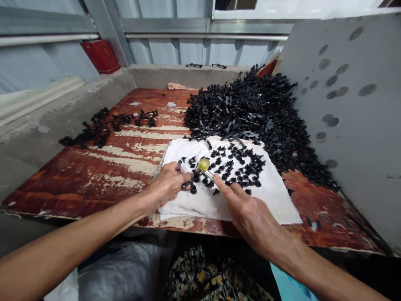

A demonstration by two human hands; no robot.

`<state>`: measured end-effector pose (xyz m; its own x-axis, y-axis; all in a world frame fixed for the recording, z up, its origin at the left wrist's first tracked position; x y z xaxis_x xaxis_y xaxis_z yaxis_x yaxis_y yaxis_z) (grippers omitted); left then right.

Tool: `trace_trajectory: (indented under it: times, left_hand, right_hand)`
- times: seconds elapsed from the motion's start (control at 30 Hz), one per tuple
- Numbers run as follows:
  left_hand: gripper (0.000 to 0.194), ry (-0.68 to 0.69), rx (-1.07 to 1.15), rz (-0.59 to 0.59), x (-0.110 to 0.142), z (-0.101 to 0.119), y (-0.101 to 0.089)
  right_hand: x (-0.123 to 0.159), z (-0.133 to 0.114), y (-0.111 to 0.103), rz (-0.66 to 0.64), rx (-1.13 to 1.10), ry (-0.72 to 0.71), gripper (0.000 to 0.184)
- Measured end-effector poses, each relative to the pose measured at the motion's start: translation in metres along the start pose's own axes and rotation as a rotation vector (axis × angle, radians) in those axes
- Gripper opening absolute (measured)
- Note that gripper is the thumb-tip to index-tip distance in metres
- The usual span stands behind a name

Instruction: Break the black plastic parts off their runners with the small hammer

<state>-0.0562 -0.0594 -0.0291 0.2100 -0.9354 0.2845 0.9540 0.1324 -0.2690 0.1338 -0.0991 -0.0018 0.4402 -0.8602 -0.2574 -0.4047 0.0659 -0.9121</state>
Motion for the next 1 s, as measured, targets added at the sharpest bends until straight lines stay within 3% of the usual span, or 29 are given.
trace_trajectory:
  times: [0.13, 0.4, 0.6, 0.77, 1.0]
  left_hand:
    - [0.024, 0.021, 0.001, -0.046, -0.003, -0.004, -0.001]
    - [0.024, 0.0, 0.002, -0.074, -0.001, 0.003, 0.001]
    - [0.018, -0.013, 0.162, -0.108, 0.01, 0.015, -0.023]
    - [0.027, -0.003, 0.204, -0.125, 0.022, 0.014, -0.042]
    - [0.046, 0.016, 0.131, -0.241, 0.031, -0.009, -0.048]
  right_hand:
    - [-0.001, -0.001, -0.004, 0.033, -0.019, 0.008, 0.088]
    - [-0.003, 0.008, 0.008, -0.112, 0.067, 0.074, 0.079]
    - [0.007, 0.017, 0.0, -0.087, -0.154, 0.095, 0.069]
    - [0.012, 0.004, 0.005, -0.129, -0.125, 0.07, 0.069]
    - [0.002, -0.021, 0.012, -0.276, 0.093, 0.041, 0.079]
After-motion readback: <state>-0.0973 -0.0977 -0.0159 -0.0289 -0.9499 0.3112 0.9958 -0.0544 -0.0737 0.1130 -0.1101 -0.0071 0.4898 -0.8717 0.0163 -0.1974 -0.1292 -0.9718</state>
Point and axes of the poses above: each hand's wrist, its own x-axis away from the middle knuckle, its own y-axis out of the palm, z = x × y, the point moved 6 cm from there along -x, towards the middle knuckle, and after that the axes turned 14 degrees about y, right-handed, at the moved point
